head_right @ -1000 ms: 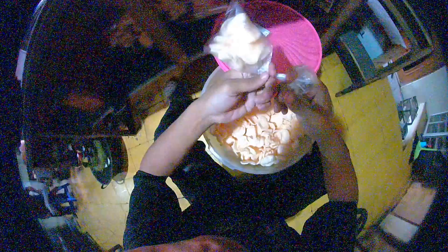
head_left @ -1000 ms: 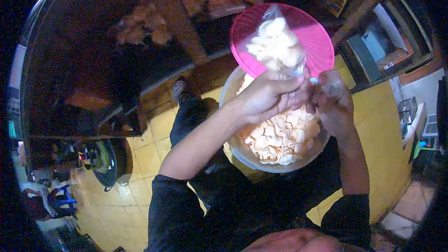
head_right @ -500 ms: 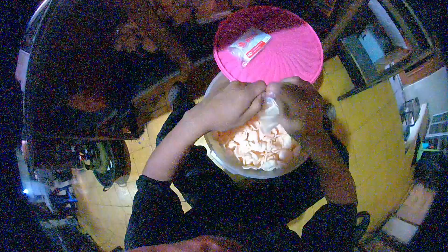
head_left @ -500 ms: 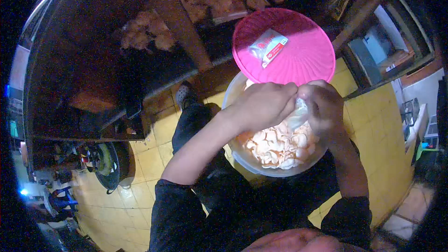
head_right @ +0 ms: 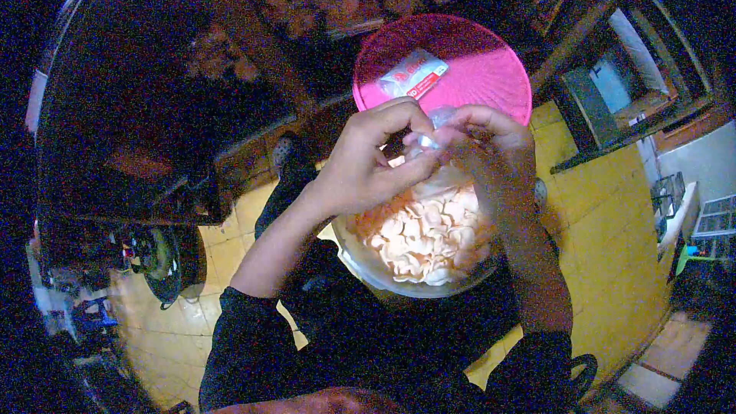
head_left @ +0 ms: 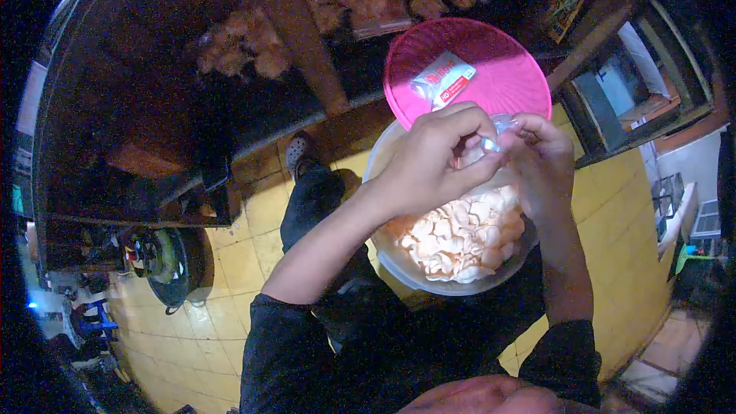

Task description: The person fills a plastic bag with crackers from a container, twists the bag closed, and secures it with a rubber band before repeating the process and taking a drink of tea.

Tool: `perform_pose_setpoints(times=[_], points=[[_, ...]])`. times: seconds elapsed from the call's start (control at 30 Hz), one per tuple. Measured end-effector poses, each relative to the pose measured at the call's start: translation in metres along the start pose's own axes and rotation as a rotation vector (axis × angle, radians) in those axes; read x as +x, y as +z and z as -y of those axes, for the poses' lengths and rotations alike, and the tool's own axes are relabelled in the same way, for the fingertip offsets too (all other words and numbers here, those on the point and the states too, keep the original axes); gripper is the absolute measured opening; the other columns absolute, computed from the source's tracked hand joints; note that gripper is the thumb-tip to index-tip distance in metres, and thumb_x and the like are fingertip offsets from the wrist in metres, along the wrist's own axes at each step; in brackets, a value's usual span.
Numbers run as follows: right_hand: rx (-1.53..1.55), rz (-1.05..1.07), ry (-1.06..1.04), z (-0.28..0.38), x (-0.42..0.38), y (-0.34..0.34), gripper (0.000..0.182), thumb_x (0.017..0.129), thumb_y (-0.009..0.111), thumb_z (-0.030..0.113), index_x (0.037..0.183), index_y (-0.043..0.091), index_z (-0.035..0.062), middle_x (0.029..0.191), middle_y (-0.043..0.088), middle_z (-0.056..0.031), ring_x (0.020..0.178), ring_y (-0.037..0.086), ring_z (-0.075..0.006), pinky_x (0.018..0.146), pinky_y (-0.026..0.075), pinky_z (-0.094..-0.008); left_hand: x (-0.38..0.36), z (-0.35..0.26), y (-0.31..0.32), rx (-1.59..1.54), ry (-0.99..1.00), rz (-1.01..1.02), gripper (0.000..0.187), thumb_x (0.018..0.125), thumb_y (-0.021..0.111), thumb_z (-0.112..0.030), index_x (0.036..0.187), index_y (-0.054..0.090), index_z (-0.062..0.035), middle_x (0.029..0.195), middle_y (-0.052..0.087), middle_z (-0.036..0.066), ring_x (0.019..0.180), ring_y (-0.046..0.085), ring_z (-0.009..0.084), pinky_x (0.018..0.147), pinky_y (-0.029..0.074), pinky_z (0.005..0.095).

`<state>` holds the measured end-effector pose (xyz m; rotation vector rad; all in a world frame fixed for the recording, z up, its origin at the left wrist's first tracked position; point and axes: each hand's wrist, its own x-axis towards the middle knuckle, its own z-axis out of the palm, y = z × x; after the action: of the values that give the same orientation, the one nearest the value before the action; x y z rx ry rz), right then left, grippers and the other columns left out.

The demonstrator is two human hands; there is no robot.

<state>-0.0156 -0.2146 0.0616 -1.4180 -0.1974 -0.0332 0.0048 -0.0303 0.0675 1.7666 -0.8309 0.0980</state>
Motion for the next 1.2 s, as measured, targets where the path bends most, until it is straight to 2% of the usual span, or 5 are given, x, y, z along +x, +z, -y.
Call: perform_pose_setpoints(times=[0.2,0.5,0.67,1.0,1.2], points=[[0.204,-0.067,-0.004,0.001,-0.004,-0.003,0.016,0.085,0.074,0.014,0.091,0.064,0.0030,0.088,0.069,-0.0081,0.077,0.065,-0.0112,0.068,0.052,-0.0242,0.003,0.011,0.010,0.043,0.160,-0.059,0.019,0.081,0.074,-0.012,0.090,0.060,-0.0031,0.078,0.055,0.004,0.066,0.055,0.0134,0.057,0.043,0.0279],[-0.618,-0.070,-0.472,-0.003,0.000,-0.005,0.029,0.092,0.066,0.022,0.106,0.068,-0.0026,0.095,0.070,-0.0110,0.084,0.067,-0.0169,0.077,0.054,-0.0300,0.006,0.025,0.015,0.211,0.265,-0.176,0.018,0.082,0.072,-0.011,0.093,0.059,-0.0024,0.080,0.057,0.010,0.071,0.059,0.0201,0.062,0.046,0.0312],[-0.242,-0.139,-0.070,-0.002,-0.003,-0.002,0.026,0.092,0.067,0.021,0.103,0.068,-0.0019,0.096,0.070,-0.0104,0.085,0.066,-0.0145,0.076,0.052,-0.0274,0.002,0.009,0.017,0.177,0.161,-0.073,0.017,0.085,0.070,-0.014,0.095,0.061,-0.0040,0.080,0.057,0.009,0.071,0.060,0.0226,0.061,0.048,0.0339],[-0.377,-0.169,-0.304,-0.014,0.001,-0.001,0.025,0.090,0.068,0.017,0.102,0.068,-0.0056,0.098,0.069,-0.0097,0.087,0.065,-0.0149,0.077,0.052,-0.0261,0.001,0.018,0.013,0.186,0.156,-0.119,0.018,0.087,0.068,-0.015,0.098,0.061,-0.0037,0.088,0.060,0.012,0.079,0.063,0.0307,0.068,0.051,0.0374],[-0.058,-0.157,0.044,-0.010,0.003,-0.007,0.023,0.088,0.068,0.010,0.106,0.067,-0.0044,0.093,0.068,-0.0093,0.082,0.064,-0.0136,0.075,0.052,-0.0250,0.000,0.025,0.015,0.128,0.181,-0.138,0.025,0.082,0.073,-0.017,0.101,0.064,-0.0027,0.082,0.062,0.010,0.073,0.061,0.0216,0.065,0.049,0.0332]])
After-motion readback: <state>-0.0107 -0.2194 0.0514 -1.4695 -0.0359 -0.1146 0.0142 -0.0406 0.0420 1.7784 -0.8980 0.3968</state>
